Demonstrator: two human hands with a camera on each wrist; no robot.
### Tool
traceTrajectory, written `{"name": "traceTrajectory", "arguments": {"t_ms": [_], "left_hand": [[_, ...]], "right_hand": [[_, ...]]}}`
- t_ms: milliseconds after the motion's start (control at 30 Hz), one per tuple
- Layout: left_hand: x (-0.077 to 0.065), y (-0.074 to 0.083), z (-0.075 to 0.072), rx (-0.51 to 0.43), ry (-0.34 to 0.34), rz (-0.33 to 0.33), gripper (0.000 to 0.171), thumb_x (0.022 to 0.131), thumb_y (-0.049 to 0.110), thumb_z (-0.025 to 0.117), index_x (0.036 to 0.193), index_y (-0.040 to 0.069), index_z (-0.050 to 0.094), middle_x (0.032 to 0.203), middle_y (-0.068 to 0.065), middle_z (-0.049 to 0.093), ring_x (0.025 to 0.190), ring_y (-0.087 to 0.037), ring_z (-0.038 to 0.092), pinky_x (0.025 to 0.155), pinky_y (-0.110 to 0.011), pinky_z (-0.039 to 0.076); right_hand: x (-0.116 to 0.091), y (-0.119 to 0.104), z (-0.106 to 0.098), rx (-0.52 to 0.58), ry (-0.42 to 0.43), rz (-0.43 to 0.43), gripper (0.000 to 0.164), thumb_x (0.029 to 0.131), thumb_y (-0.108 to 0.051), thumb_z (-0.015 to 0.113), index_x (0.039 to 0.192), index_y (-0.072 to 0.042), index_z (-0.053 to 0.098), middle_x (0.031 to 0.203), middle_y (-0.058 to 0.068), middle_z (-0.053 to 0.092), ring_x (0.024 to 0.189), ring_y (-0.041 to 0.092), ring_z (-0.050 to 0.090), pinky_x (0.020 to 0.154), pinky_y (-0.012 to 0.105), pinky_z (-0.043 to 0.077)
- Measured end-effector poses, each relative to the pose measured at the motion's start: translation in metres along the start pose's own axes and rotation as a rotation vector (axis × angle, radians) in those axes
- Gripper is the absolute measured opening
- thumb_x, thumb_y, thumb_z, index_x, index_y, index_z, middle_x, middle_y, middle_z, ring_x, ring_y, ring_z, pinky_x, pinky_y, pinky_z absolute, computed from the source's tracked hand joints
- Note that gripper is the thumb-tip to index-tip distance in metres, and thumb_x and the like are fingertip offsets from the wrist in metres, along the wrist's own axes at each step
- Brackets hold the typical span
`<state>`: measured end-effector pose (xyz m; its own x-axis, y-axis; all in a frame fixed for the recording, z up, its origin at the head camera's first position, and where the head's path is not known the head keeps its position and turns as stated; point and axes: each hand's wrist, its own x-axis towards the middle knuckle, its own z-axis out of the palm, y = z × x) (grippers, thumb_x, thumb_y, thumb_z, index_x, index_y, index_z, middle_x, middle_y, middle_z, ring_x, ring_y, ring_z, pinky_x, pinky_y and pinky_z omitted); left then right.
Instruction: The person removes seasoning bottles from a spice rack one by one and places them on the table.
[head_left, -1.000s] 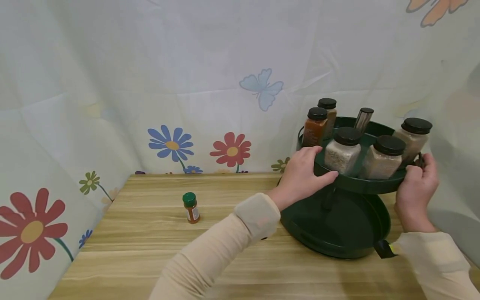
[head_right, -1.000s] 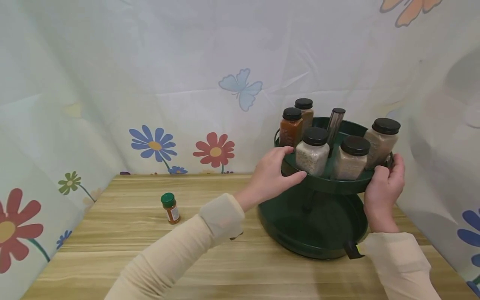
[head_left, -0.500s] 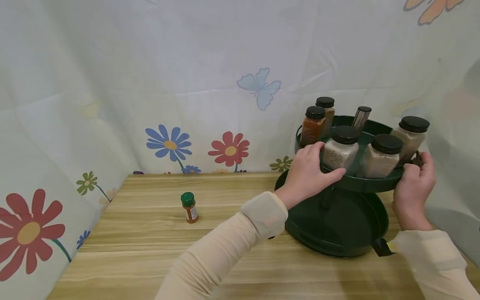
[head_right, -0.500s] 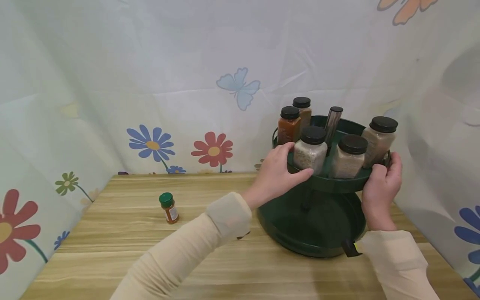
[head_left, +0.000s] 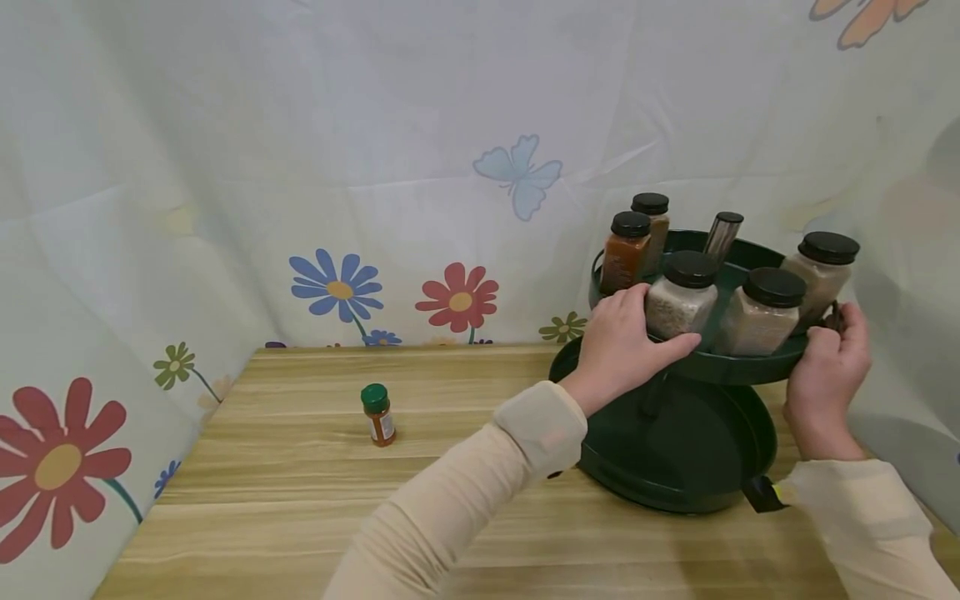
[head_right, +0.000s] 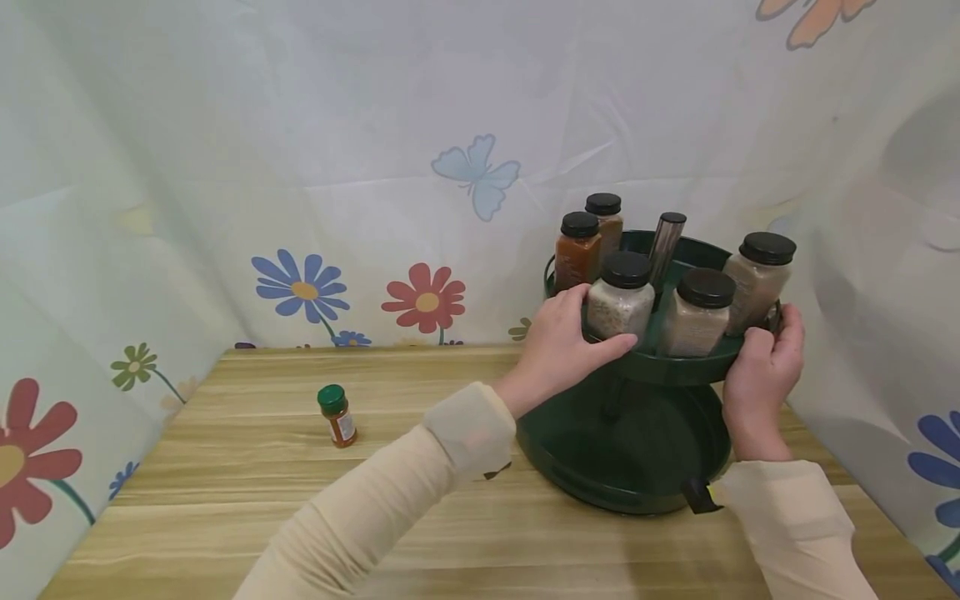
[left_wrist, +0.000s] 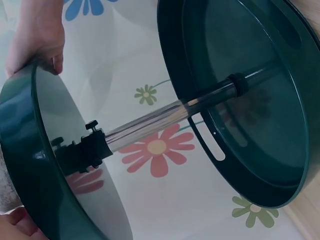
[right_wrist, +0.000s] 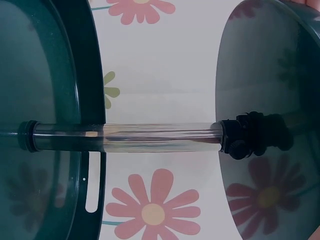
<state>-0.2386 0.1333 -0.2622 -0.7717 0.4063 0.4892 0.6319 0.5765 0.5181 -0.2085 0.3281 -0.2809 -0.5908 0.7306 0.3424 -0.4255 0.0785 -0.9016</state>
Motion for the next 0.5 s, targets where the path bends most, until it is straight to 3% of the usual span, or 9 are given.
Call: {"name": "traceTrajectory", "arguments": {"t_ms": [500], "left_hand": [[0.0009, 0.0051, 0.0054, 0.053, 0.037, -0.027, 0.067, 0.077, 0.059, 0.057, 0.122, 0.010, 0.046, 0.106, 0.005, 0.054, 0.098, -0.009, 0.049, 0.094, -0.023, 0.037]], "right_hand": [[-0.0001, 0.0002, -0.0005, 0.004, 0.002, -0.011, 0.048, 0.088, -0.004, 0.024, 0.134, -0.006, 0.036, 0.139, 0.009, 0.034, 0.124, 0.013, 0.029, 0.099, 0.011, 0.022]]}}
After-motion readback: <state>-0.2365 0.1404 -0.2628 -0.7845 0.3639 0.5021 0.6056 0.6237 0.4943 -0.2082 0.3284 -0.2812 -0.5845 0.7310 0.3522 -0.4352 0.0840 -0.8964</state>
